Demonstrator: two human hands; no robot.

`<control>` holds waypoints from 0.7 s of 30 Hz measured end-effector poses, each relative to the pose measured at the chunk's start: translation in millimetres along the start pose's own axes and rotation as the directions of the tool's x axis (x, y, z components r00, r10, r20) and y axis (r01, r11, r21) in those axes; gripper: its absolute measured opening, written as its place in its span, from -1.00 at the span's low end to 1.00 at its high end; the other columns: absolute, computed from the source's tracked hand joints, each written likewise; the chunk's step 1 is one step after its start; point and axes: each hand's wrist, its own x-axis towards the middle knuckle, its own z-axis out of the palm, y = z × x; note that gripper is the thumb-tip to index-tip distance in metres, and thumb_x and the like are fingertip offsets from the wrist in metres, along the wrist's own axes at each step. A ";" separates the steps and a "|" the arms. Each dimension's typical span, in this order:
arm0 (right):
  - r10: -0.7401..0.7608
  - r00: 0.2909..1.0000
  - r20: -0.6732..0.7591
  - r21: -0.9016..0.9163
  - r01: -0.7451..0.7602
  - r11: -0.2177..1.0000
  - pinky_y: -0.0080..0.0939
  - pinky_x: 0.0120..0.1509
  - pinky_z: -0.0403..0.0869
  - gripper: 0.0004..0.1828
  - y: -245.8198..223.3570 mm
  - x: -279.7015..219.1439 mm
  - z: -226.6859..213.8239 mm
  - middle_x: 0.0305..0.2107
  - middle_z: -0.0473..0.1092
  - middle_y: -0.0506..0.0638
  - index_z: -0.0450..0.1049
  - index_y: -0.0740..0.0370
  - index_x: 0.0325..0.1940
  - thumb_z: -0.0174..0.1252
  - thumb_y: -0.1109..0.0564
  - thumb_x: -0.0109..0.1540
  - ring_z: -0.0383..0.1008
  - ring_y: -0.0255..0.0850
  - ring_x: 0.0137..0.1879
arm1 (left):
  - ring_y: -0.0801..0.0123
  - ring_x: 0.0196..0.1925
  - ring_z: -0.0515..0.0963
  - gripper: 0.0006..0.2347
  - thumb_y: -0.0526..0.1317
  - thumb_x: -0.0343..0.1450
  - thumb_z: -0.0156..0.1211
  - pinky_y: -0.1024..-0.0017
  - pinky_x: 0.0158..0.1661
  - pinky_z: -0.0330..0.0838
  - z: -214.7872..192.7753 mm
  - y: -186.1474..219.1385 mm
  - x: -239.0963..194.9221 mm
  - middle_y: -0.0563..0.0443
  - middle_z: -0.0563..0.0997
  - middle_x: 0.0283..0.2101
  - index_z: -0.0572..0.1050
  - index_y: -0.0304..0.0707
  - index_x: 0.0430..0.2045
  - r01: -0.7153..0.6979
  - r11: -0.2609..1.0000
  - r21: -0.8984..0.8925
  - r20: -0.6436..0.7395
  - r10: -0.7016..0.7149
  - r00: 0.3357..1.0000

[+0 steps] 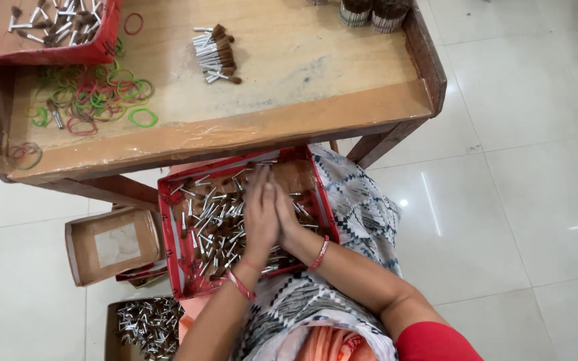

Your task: The person gathers handfuls of cosmetic brushes from a red tray, aligns the brush handles together, wraps a rubber band around each bundle, and places the finished bundle on the table. They repeat this bundling cycle, taking brushes from the tray and rubber bands from the tabletop.

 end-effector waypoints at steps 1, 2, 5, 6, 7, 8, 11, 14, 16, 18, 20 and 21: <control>0.008 1.000 -0.002 -0.005 -0.008 1.000 -0.15 0.46 0.30 -0.34 3.1 -0.2 -4.6 0.27 0.36 0.00 0.30 0.12 0.40 -0.08 -0.27 0.33 0.35 -0.19 0.36 | -0.15 0.50 0.14 -0.59 -0.13 0.56 -0.16 0.08 0.39 -0.06 -1.4 -10.9 11.5 -0.30 0.31 0.42 0.37 -0.28 0.29 0.009 1.000 -0.003 -0.004 -0.009 1.000; 0.086 0.993 -0.081 0.037 -0.083 0.996 -0.12 0.44 0.30 -0.33 7.1 -0.6 -8.9 0.27 0.36 0.05 0.33 0.17 0.40 -0.06 -0.29 0.34 0.35 -0.15 0.34 | -0.13 0.49 0.20 -0.60 -0.13 0.56 -0.16 0.09 0.43 -0.03 -3.7 -22.3 22.5 -0.25 0.38 0.38 0.41 -0.25 0.28 0.031 0.991 0.132 -0.084 -0.020 0.996; 0.101 0.993 -0.055 0.102 -0.095 0.990 -0.10 0.46 0.27 -0.30 9.4 23.9 -36.9 0.29 0.33 0.09 0.32 0.19 0.41 -0.05 -0.30 0.36 0.31 -0.12 0.36 | -0.10 0.49 0.26 -0.60 -0.12 0.56 -0.15 0.09 0.46 -0.01 7.3 -4.8 5.0 -0.22 0.42 0.36 0.42 -0.25 0.26 0.025 0.992 0.125 -0.064 -0.017 0.998; 0.034 0.999 0.035 0.129 -0.038 0.991 -0.11 0.49 0.24 -0.30 9.6 34.6 -50.7 0.32 0.30 0.07 0.28 0.18 0.44 -0.06 -0.29 0.36 0.28 -0.13 0.40 | -0.09 0.49 0.26 -0.60 -0.11 0.55 -0.14 0.09 0.44 -0.02 15.4 9.1 -11.6 -0.24 0.39 0.38 0.39 -0.27 0.26 0.002 1.000 -0.022 0.042 -0.002 0.999; 0.039 0.998 0.039 0.125 -0.044 0.991 -0.11 0.49 0.24 -0.30 1.1 25.3 -34.5 0.32 0.30 0.07 0.28 0.18 0.44 -0.06 -0.29 0.36 0.28 -0.13 0.40 | -0.09 0.49 0.26 -0.60 -0.11 0.55 -0.14 0.09 0.44 -0.02 14.1 -5.0 8.0 -0.24 0.39 0.38 0.39 -0.27 0.26 0.005 1.000 -0.022 0.035 -0.004 0.999; 0.034 0.999 0.012 0.092 -0.035 0.995 -0.10 0.51 0.22 -0.31 -3.8 10.1 -20.7 0.34 0.30 0.03 0.27 0.14 0.45 -0.08 -0.29 0.35 0.28 -0.14 0.42 | -0.11 0.50 0.27 -0.60 -0.12 0.55 -0.13 0.10 0.46 0.01 12.3 -20.1 20.5 -0.24 0.40 0.38 0.42 -0.25 0.25 -0.011 0.992 0.124 -0.024 0.014 1.000; 0.035 0.999 0.001 0.045 -0.035 0.998 -0.09 0.54 0.20 -0.31 -6.9 5.3 -30.0 0.36 0.29 -0.02 0.24 0.08 0.47 -0.11 -0.29 0.34 0.27 -0.15 0.45 | -0.17 0.50 0.21 -0.60 -0.12 0.55 -0.12 0.07 0.45 -0.04 16.6 -18.4 13.6 -0.28 0.37 0.39 0.43 -0.27 0.25 -0.025 0.981 0.192 -0.058 0.037 0.998; 0.033 0.999 0.025 0.059 -0.034 0.998 -0.07 0.55 0.19 -0.30 -8.9 18.3 -40.4 0.35 0.29 0.01 0.22 0.07 0.47 -0.17 -0.31 0.35 0.27 -0.13 0.45 | -0.22 0.51 0.12 -0.59 -0.11 0.56 -0.11 0.03 0.45 -0.14 27.1 -12.4 14.1 -0.33 0.35 0.40 0.42 -0.33 0.25 -0.049 0.991 0.125 0.001 0.049 0.999; 0.050 0.999 0.015 0.079 -0.051 0.996 -0.05 0.54 0.20 -0.29 -5.5 6.9 -43.0 0.35 0.29 0.05 0.21 0.08 0.47 -0.20 -0.32 0.35 0.28 -0.11 0.44 | -0.24 0.52 0.09 -0.59 -0.11 0.56 -0.09 0.02 0.47 -0.17 25.9 -17.1 16.6 -0.33 0.36 0.40 0.42 -0.37 0.25 -0.033 0.991 0.129 0.041 0.028 0.999; 0.146 0.981 -0.126 0.089 -0.135 0.987 -0.03 0.50 0.24 -0.29 -10.5 -1.2 -34.8 0.31 0.31 0.07 0.26 0.13 0.45 -0.19 -0.33 0.38 0.30 -0.09 0.39 | -0.19 0.52 0.16 -0.58 -0.11 0.55 -0.17 0.06 0.47 -0.08 13.0 -17.5 39.6 -0.31 0.37 0.41 0.42 -0.34 0.24 -0.005 0.968 0.249 -0.096 0.030 0.995; 0.058 0.998 -0.027 0.070 -0.056 0.996 -0.07 0.52 0.22 -0.31 -11.4 20.7 -46.4 0.33 0.30 0.04 0.25 0.10 0.46 -0.19 -0.32 0.38 0.28 -0.12 0.41 | -0.18 0.51 0.19 -0.58 -0.10 0.54 -0.17 0.07 0.47 -0.05 8.1 -8.5 49.1 -0.31 0.38 0.39 0.43 -0.30 0.24 -0.003 0.968 0.251 -0.085 0.026 0.996; -0.026 0.997 0.067 0.060 0.022 0.998 -0.12 0.53 0.20 -0.32 -12.5 32.8 -52.5 0.34 0.28 0.01 0.24 0.07 0.46 -0.19 -0.31 0.38 0.27 -0.15 0.43 | -0.16 0.49 0.22 -0.58 -0.10 0.53 -0.16 0.08 0.47 -0.02 6.5 -4.0 54.8 -0.31 0.39 0.38 0.45 -0.27 0.24 0.004 0.967 0.253 -0.069 0.014 0.998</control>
